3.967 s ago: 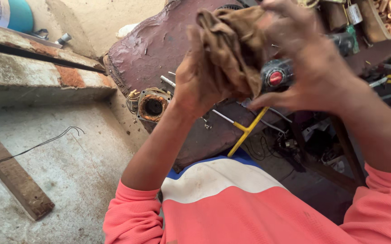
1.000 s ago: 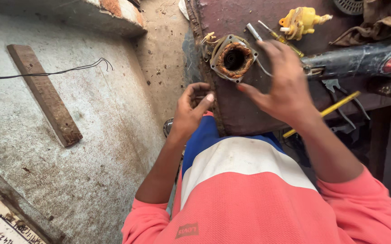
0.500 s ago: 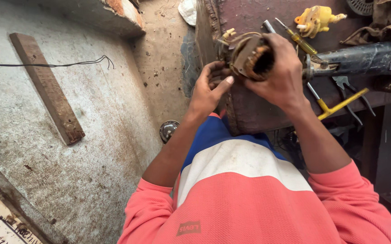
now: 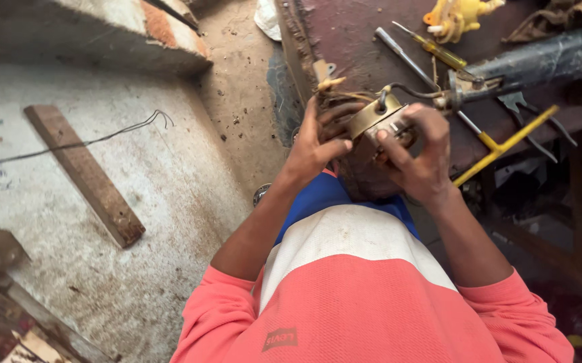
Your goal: The person disassembles a small electrical motor or starter component using a screwdriver and a socket wrench. They remove the rotor, wipe it with a cloth, and then reassemble the housing and internal parts.
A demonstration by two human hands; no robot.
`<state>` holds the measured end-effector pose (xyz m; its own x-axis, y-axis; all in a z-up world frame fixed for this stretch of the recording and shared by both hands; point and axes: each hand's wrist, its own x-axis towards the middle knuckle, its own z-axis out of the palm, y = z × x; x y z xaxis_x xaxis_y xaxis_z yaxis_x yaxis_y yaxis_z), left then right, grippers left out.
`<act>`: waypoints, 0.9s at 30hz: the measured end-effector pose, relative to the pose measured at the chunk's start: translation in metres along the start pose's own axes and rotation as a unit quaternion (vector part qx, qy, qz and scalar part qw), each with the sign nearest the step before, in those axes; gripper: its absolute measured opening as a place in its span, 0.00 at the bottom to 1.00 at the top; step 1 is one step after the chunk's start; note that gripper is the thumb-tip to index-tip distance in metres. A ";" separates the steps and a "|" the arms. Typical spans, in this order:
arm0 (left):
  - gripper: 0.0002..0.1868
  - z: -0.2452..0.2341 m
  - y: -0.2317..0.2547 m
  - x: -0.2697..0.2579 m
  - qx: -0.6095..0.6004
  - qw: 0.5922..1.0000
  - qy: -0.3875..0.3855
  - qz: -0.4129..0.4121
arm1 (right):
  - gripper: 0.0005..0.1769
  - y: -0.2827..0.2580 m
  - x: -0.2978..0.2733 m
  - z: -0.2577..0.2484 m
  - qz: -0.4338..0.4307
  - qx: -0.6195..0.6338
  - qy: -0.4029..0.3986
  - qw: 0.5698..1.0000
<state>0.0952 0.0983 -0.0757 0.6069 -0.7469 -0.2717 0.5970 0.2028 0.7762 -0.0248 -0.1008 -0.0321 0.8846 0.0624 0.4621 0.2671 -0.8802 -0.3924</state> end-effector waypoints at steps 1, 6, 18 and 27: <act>0.48 0.001 0.001 -0.002 0.012 1.000 -0.015 0.010 | 0.36 -0.001 -0.005 -0.001 0.007 -0.006 -0.008 1.000; 0.48 0.005 0.003 -0.011 0.025 0.997 0.019 -0.065 | 0.28 -0.007 -0.022 0.005 0.012 -0.040 0.003 0.999; 0.46 0.006 0.006 -0.017 0.069 0.997 0.032 -0.029 | 0.48 -0.010 -0.004 0.007 0.060 0.075 0.003 0.995; 0.45 0.015 -0.006 -0.020 0.076 0.994 0.023 0.074 | 0.49 -0.012 0.022 -0.011 0.096 0.137 -0.004 0.986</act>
<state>0.0715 0.1029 -0.0661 0.7077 -0.6856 -0.1709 0.4157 0.2085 0.8853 -0.0129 -0.0940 -0.0086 0.9312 -0.0885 0.3535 0.1872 -0.7161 -0.6724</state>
